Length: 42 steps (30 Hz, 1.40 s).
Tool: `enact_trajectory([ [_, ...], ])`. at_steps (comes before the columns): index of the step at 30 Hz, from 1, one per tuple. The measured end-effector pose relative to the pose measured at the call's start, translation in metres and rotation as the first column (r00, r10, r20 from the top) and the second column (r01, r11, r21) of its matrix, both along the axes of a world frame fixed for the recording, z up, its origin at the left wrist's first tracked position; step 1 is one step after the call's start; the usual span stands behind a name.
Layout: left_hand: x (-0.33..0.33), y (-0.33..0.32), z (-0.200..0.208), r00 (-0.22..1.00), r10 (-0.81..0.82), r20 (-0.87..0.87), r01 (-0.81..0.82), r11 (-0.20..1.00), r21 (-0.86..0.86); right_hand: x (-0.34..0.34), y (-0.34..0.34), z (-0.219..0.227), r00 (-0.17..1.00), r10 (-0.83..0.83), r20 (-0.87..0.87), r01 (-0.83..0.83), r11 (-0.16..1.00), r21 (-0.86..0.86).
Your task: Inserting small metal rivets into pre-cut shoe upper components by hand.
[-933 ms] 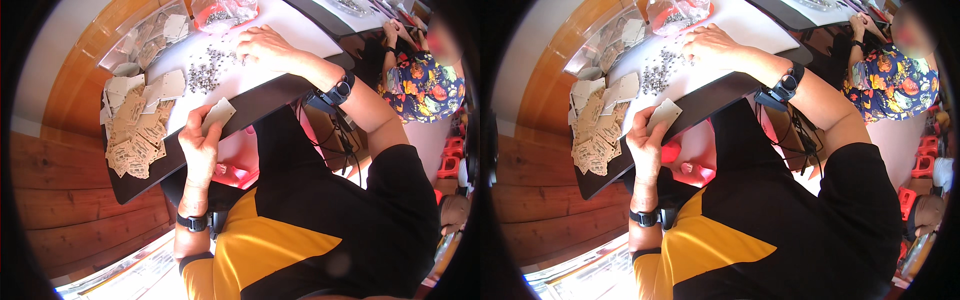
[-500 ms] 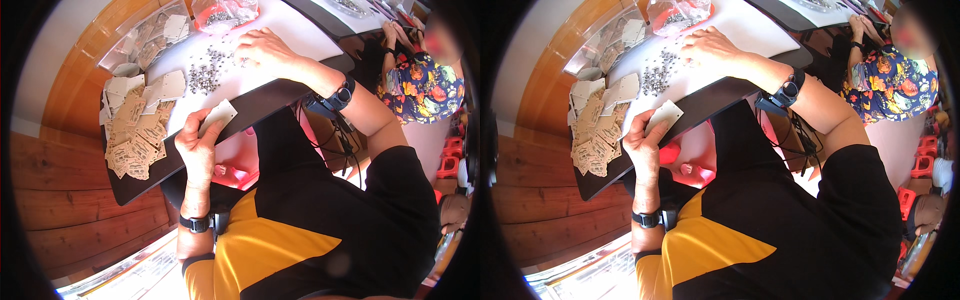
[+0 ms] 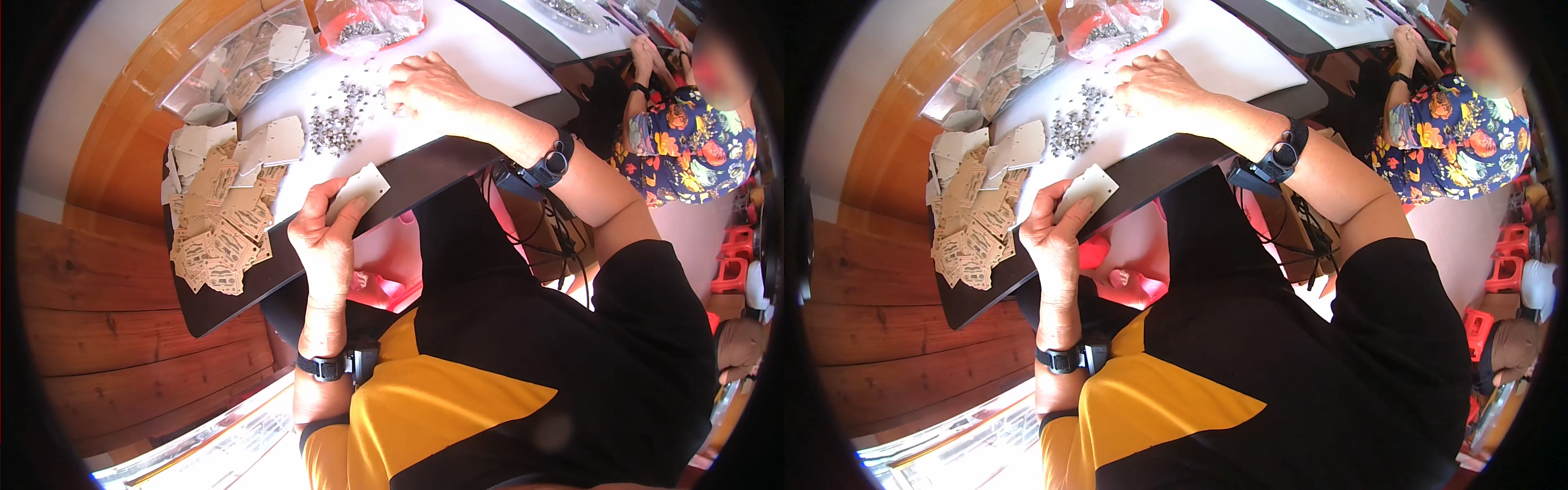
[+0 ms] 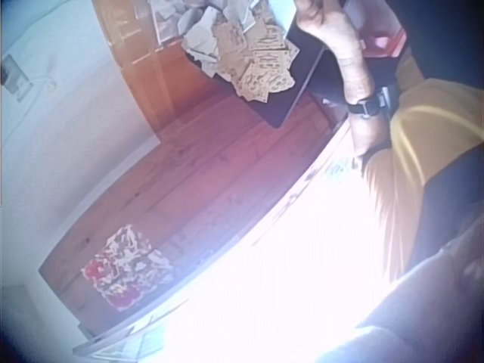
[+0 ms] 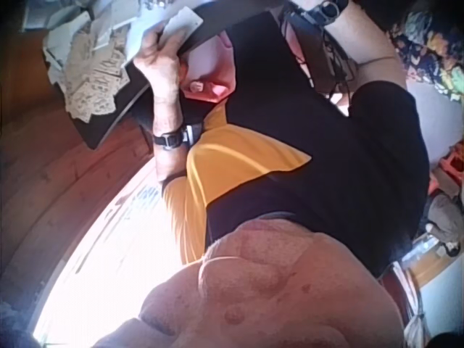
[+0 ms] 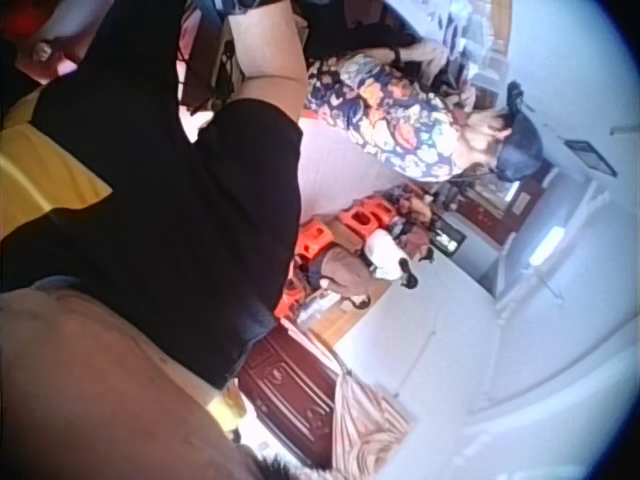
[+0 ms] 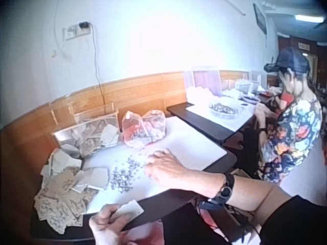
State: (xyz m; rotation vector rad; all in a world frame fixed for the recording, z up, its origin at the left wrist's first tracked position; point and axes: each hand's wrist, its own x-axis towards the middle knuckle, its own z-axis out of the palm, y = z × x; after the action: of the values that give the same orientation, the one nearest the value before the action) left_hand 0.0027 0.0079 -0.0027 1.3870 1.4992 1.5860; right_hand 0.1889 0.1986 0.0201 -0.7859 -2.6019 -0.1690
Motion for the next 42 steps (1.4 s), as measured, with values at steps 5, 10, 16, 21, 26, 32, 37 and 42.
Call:
enact_trajectory([
  [5,-0.002,-0.002,0.001,1.000,-0.008,-0.020,0.008,1.000,0.025,-0.002,-0.006,-0.002,0.999,0.040,0.006,-0.040,0.998,0.053],
  [10,-0.007,-0.003,-0.005,0.999,-0.035,0.040,0.033,0.998,0.049,-0.006,-0.017,-0.004,0.999,0.043,0.015,-0.045,0.988,0.150],
  [16,-0.009,-0.005,-0.008,0.993,-0.055,0.105,0.053,0.998,0.025,-0.002,-0.028,-0.002,0.999,0.044,-0.009,-0.043,0.996,0.074],
  [21,-0.013,-0.008,-0.011,0.977,-0.086,0.194,0.082,0.996,0.029,-0.005,-0.037,-0.014,0.995,-0.036,-0.092,0.041,0.998,0.049],
  [26,-0.010,-0.008,-0.010,0.982,-0.068,0.177,0.065,0.998,0.021,-0.007,-0.043,-0.007,0.991,-0.107,-0.087,0.109,0.994,0.019],
  [32,-0.009,-0.007,-0.009,0.997,-0.025,0.067,0.024,1.000,0.015,-0.006,-0.038,-0.013,0.985,-0.112,-0.131,0.113,0.994,0.004],
  [37,-0.007,-0.007,0.002,0.985,0.002,0.175,0.004,0.999,-0.034,-0.002,-0.038,-0.002,0.989,-0.120,-0.090,0.105,0.983,-0.148],
  [42,0.005,-0.009,0.018,0.976,0.027,0.218,-0.020,0.999,-0.032,0.005,-0.033,-0.002,0.993,-0.053,-0.101,0.040,0.991,-0.125],
])
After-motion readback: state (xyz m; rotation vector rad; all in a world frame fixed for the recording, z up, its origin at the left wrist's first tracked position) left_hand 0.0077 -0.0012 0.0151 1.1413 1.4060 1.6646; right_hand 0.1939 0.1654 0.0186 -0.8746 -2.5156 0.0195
